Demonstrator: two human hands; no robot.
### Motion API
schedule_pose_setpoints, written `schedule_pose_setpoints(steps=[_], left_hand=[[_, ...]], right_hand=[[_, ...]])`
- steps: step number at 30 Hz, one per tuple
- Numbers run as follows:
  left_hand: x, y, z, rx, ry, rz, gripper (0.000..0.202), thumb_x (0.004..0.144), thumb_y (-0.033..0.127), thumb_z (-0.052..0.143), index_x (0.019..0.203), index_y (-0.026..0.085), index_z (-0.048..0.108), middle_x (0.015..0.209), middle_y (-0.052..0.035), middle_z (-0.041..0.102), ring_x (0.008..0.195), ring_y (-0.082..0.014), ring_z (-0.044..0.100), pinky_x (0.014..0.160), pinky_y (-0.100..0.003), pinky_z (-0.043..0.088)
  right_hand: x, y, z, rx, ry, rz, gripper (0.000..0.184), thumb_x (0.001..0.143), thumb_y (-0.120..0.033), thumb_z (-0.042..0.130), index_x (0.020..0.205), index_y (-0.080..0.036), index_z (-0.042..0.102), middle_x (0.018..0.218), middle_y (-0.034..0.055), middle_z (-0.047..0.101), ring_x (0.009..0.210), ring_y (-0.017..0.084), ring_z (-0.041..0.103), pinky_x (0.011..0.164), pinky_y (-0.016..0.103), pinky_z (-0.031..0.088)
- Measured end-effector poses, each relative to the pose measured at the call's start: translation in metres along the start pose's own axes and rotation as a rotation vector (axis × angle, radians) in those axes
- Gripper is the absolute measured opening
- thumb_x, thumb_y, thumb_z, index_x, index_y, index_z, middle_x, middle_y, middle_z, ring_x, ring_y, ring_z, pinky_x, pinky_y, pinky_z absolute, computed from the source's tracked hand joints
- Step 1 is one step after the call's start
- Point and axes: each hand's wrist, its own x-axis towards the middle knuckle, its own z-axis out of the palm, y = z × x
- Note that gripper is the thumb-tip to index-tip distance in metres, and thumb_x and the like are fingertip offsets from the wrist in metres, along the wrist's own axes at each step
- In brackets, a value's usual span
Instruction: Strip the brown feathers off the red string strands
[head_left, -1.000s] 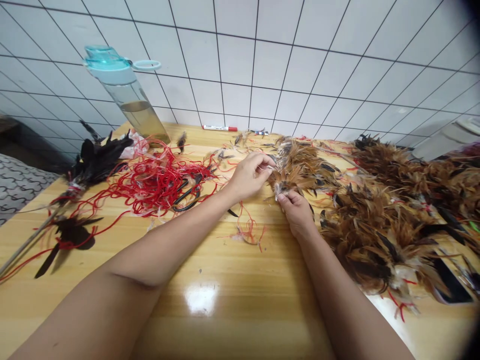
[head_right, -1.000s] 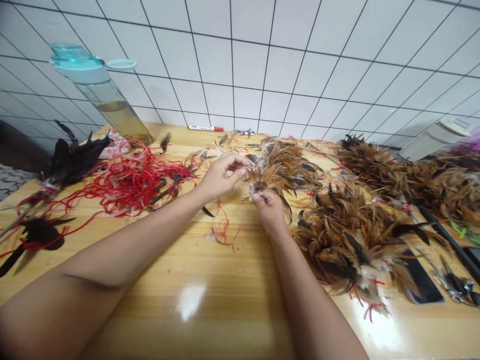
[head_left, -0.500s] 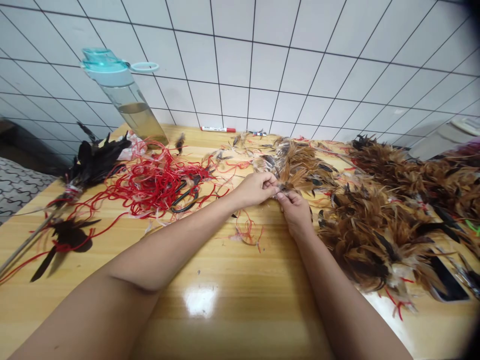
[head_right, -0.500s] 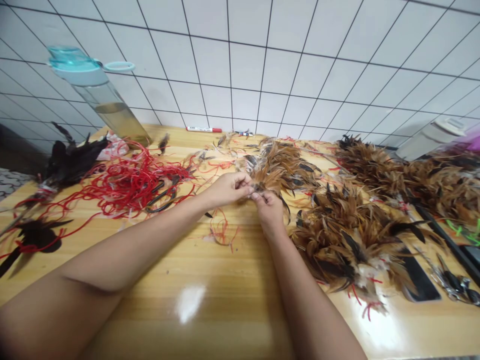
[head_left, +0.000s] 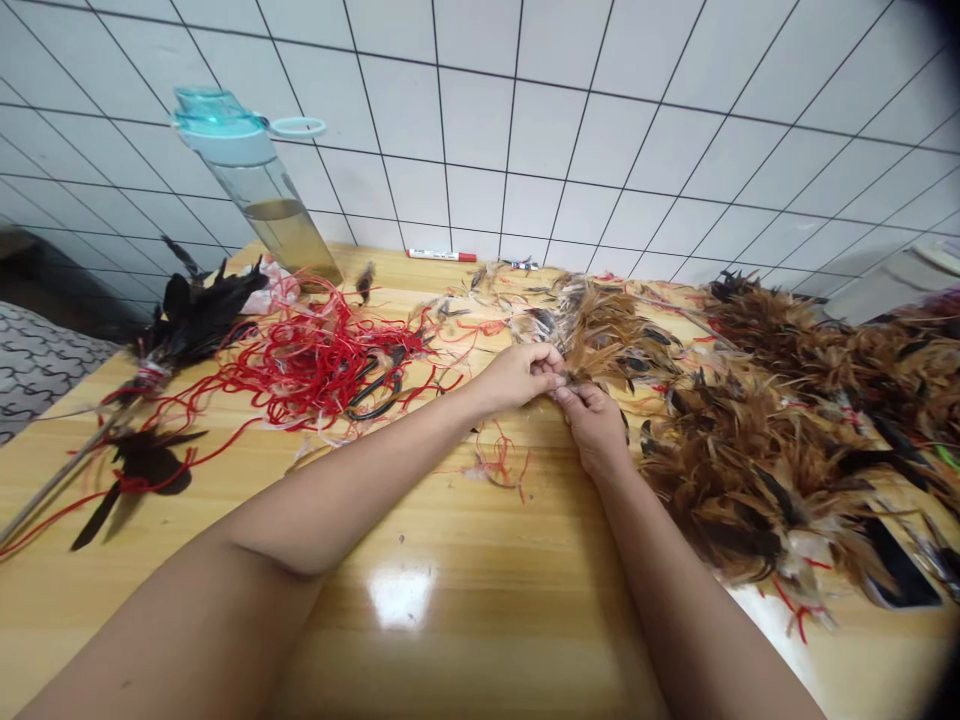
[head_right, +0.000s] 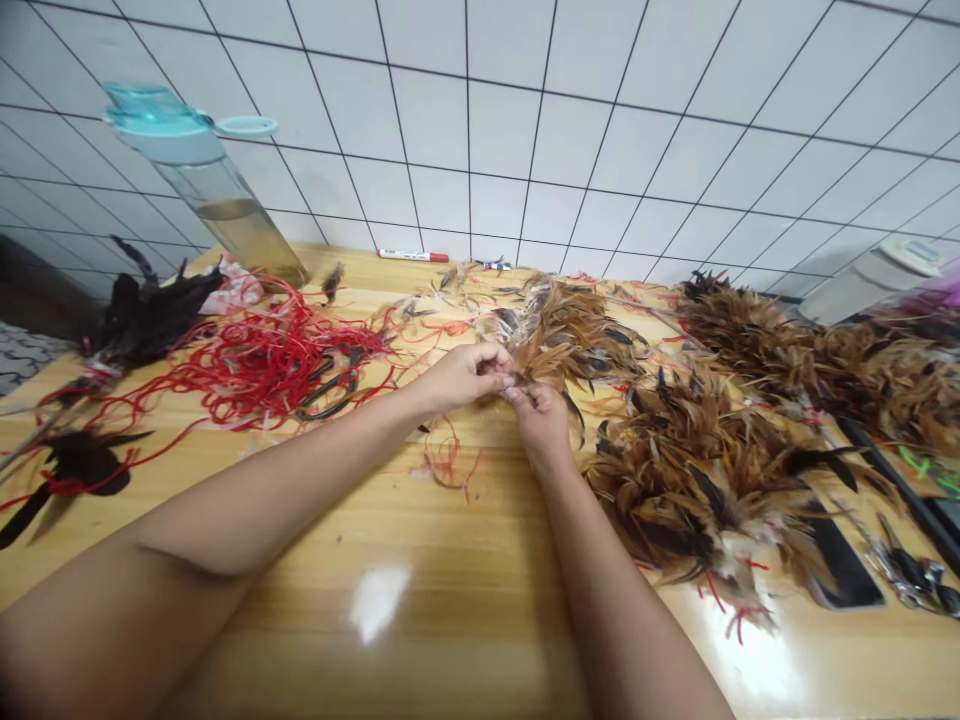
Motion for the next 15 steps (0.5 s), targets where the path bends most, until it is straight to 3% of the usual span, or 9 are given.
schedule_pose_setpoints(steps=[3, 5, 9, 15], left_hand=[[0.002, -0.001, -0.007, 0.013, 0.029, 0.011, 0.011, 0.072, 0.023, 0.060, 0.077, 0.014, 0.057, 0.064, 0.0039, 0.051, 0.060, -0.0082, 0.044, 0.058, -0.020, 0.036], [0.003, -0.002, -0.016, 0.141, 0.044, 0.028, 0.010, 0.073, 0.024, 0.059, 0.077, 0.014, 0.059, 0.068, 0.0022, 0.055, 0.064, -0.0091, 0.048, 0.061, -0.021, 0.038], [0.003, -0.001, -0.029, 0.476, -0.098, -0.020, 0.007, 0.072, 0.020, 0.061, 0.076, 0.015, 0.064, 0.072, 0.0008, 0.063, 0.067, -0.0106, 0.054, 0.063, -0.021, 0.039], [0.000, -0.004, -0.018, 0.837, -0.193, -0.005, 0.012, 0.072, 0.026, 0.067, 0.082, 0.018, 0.064, 0.076, -0.0006, 0.065, 0.069, -0.0135, 0.056, 0.061, -0.023, 0.036]], right_hand=[[-0.001, -0.005, -0.001, 0.049, 0.026, 0.017, 0.024, 0.067, -0.042, 0.066, 0.067, -0.019, 0.059, 0.052, -0.0059, 0.044, 0.053, 0.011, 0.036, 0.053, 0.025, 0.029], [-0.002, -0.008, -0.001, 0.100, 0.057, 0.057, 0.027, 0.067, -0.045, 0.067, 0.070, -0.019, 0.060, 0.055, -0.0056, 0.047, 0.052, 0.010, 0.035, 0.052, 0.025, 0.028], [-0.001, -0.010, -0.001, 0.184, 0.140, 0.106, 0.034, 0.064, -0.050, 0.070, 0.069, -0.019, 0.058, 0.053, -0.0063, 0.046, 0.051, 0.009, 0.034, 0.051, 0.024, 0.027], [-0.002, -0.010, -0.001, 0.156, 0.178, 0.088, 0.035, 0.067, -0.052, 0.067, 0.072, -0.019, 0.057, 0.052, -0.0074, 0.043, 0.048, 0.009, 0.032, 0.050, 0.025, 0.026]])
